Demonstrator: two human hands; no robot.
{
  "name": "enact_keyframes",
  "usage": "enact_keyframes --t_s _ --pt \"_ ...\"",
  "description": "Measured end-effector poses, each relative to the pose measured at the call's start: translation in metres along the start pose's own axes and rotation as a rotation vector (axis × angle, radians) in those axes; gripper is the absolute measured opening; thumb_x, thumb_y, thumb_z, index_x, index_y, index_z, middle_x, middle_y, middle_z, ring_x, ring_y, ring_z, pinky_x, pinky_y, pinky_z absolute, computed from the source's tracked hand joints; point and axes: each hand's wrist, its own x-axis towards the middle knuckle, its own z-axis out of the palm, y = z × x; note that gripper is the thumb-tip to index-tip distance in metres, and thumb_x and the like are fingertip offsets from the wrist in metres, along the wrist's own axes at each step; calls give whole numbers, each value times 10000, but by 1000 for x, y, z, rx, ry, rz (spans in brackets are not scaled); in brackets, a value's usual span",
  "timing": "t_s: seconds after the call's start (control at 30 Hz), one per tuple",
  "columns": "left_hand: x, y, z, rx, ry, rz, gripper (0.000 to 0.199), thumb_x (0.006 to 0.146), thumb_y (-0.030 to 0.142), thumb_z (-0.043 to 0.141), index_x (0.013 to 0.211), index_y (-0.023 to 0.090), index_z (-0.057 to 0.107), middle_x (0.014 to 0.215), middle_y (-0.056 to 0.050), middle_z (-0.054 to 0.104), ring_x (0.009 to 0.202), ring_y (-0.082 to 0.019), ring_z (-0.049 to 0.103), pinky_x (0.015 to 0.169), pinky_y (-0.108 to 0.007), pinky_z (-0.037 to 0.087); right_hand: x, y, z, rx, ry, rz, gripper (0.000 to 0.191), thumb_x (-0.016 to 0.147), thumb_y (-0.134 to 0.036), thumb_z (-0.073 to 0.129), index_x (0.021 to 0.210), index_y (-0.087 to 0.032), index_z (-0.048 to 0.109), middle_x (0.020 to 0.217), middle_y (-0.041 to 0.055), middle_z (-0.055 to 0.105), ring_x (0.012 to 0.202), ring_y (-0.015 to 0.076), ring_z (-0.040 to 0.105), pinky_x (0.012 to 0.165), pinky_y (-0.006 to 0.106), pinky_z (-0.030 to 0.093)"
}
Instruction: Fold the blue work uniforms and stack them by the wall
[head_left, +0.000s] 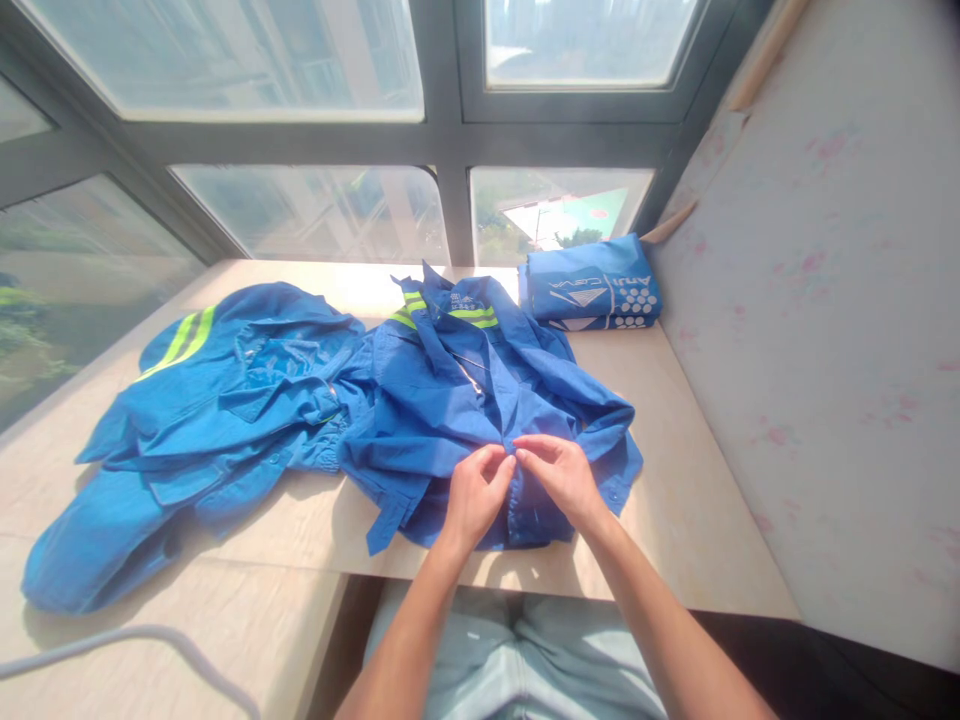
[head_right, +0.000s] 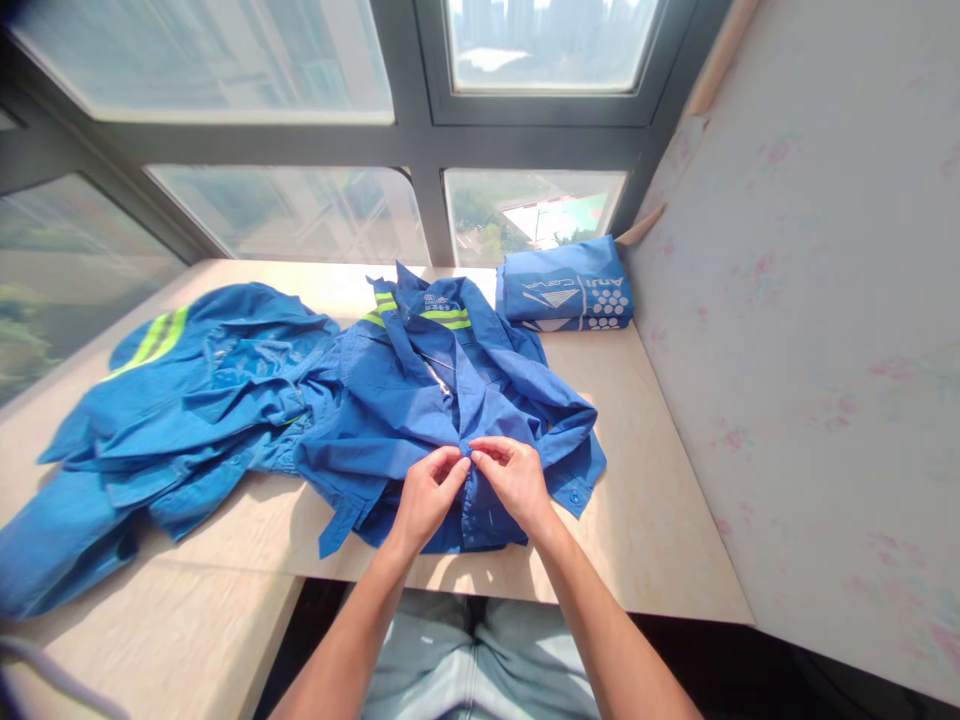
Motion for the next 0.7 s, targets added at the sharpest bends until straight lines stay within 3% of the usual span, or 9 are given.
enact_keyframes --t_s 0.23,0.5,0.6,0.7 --pt "3 4 -3 -51 -7 -64 291 903 424 621 727 194 648 648 17 606 639 -149 544 620 -243 400 -1 -2 1 33 30 8 223 730 -355 729 874 -197 794 924 76 790 874 247 743 856 386 591" --pt "2 0 2 -227 56 -131 332 906 464 616 730 183 626 638 23 557 627 -134 499 599 -228 385 2 6 3 -66 -5 -32 224 778 -341 657 896 -181 760 911 73 776 831 224 725 813 353 581" --pt "1 -2 2 -147 45 -105 324 933 462 576 777 185 636 686 11 602 655 -141 533 633 -235 403 2 11 -1 -259 -69 -125 248 828 -276 577 990 -195 747 982 63 769 889 213 711 852 347 560" --pt "1 -2 1 137 -55 -40 309 976 397 497 795 192 641 746 -10 657 709 -159 589 669 -254 404 5 13 -9 -530 -189 -177 259 854 -210 537 999 -202 752 991 60 763 946 215 696 917 350 523"
